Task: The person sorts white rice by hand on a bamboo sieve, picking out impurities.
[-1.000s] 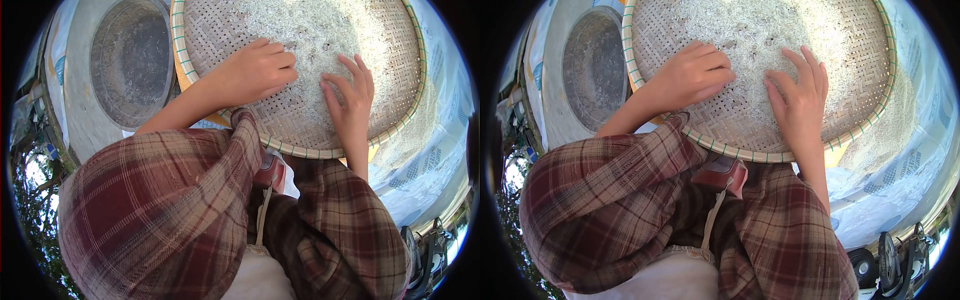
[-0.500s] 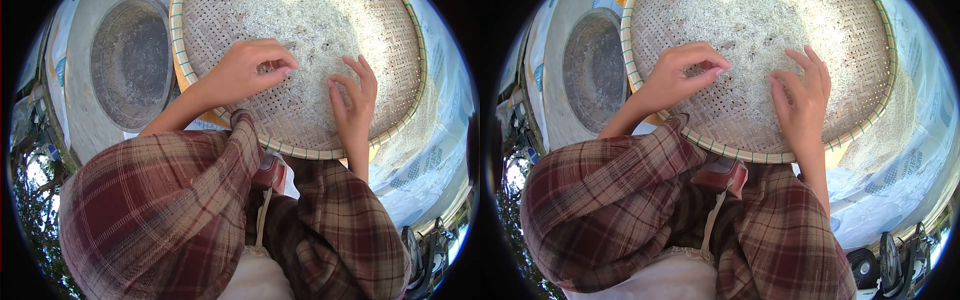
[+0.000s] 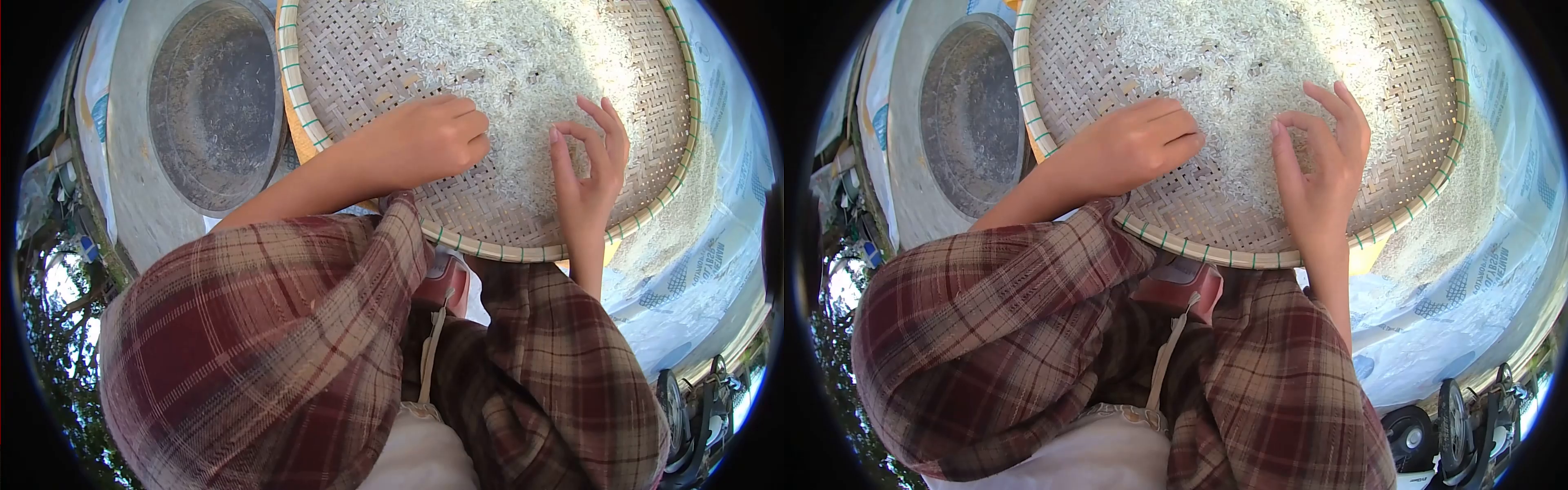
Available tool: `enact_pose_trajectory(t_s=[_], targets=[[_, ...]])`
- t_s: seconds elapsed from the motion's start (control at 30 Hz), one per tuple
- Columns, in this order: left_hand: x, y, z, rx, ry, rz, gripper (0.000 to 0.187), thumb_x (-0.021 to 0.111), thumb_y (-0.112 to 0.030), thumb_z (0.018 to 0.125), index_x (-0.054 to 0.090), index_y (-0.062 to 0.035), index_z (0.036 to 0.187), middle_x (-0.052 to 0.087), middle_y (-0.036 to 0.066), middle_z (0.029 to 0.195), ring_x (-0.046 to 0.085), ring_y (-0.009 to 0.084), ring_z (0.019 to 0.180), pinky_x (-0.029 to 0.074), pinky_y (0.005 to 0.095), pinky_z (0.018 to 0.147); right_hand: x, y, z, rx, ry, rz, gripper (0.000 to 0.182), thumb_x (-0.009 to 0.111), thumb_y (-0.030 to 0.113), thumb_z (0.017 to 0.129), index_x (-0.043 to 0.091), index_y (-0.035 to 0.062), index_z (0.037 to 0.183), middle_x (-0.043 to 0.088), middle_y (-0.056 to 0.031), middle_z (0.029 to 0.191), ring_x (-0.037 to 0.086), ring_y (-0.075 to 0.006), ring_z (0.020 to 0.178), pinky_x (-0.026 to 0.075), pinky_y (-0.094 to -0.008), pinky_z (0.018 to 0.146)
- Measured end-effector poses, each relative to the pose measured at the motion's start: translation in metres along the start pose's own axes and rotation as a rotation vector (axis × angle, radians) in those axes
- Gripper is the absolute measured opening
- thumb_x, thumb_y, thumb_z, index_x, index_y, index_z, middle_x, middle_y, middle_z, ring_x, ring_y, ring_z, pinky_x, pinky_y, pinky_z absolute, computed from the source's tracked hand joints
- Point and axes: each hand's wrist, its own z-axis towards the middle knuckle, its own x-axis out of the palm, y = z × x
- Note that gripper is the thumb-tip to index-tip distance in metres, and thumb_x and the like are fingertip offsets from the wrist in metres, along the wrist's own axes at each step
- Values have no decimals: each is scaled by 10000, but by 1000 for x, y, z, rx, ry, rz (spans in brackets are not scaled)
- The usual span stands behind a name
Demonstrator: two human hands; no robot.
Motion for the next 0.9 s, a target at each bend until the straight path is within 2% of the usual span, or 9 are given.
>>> enact_pose_trajectory(t_s=[0.17, 0.27, 0.33, 0.37, 0.43, 0.57, 0.63, 0.8, 0.9], targets=[[1, 3, 1, 123, -6, 142, 133, 624, -17, 690, 590, 1, 817, 570, 79, 839, 561, 213, 779, 482, 282, 690, -2, 2, 0, 57, -21, 8, 69, 655, 66, 766, 637, 64, 832, 562, -95, 1148, 407, -331, 1208, 325, -431, 981], [-7, 5, 1, -70, -160, -171, 69, 615, -20, 757, 594, -3, 820, 576, 62, 842, 557, 179, 740, 477, 273, 690, -3, 0, 0, 89, -41, 33, 61, 655, 64, 765, 641, 65, 825, 570, -92, 1145, 412, -328, 1207, 324, -429, 984], [-15, 1, 4, -594, -194, -909, 56, 584, -58, 834, 598, -7, 852, 579, 33, 850, 552, 138, 730, 474, 280, 697, -4, 1, 0, 101, -41, 66, 64, 658, 61, 761, 643, 68, 822, 571, -91, 1143, 415, -329, 1205, 323, -429, 985], [-15, 1, 6, -591, -198, -907, 56, 584, -58, 834, 598, -7, 852, 579, 33, 850, 552, 138, 730, 474, 280, 697, -5, 2, 1, 111, -41, 100, 67, 662, 58, 756, 646, 70, 819, 572, -90, 1141, 417, -330, 1204, 323, -430, 985], [-14, 2, 14, -789, -291, -1552, 101, 567, -114, 873, 596, -22, 902, 584, 21, 868, 562, 119, 779, 477, 279, 724, -6, 10, 2, 99, -37, 141, 73, 665, 55, 750, 648, 73, 819, 570, -92, 1146, 413, -330, 1208, 322, -433, 985], [4, -6, 30, -825, -376, -2052, 112, 531, -131, 891, 578, -46, 949, 600, 44, 893, 592, 148, 843, 491, 296, 781, -5, 34, 18, -72, -3, 147, 175, 689, 37, 683, 644, 93, 842, 535, -99, 1181, 400, -350, 1208, 304, -466, 991], [4, -12, 36, -829, -384, -2201, 112, 506, -113, 899, 572, -37, 947, 605, 56, 902, 595, 149, 850, 492, 302, 790, 2, 39, 24, -188, 10, 93, 205, 696, 77, 659, 633, 120, 849, 526, -90, 1205, 412, -339, 1202, 275, -516, 999], [2, -3, 24, -793, -486, -2361, 100, 507, -95, 888, 570, -21, 916, 612, 63, 855, 614, 171, 837, 507, 286, 770, 3, 45, 27, -283, 9, 19, 224, 687, 151, 712, 624, 117, 924, 506, -90, 1244, 384, -304, 1241, 252, -502, 1028], [-6, 2, 13, -891, -569, -2305, 88, 514, -93, 882, 565, -27, 909, 599, 52, 819, 611, 167, 790, 523, 268, 704, -1, 44, 22, -119, -78, 146, 344, 693, 154, 724, 588, 82, 1043, 470, -124, 1264, 374, -341, 1235, 255, -496, 1023]])
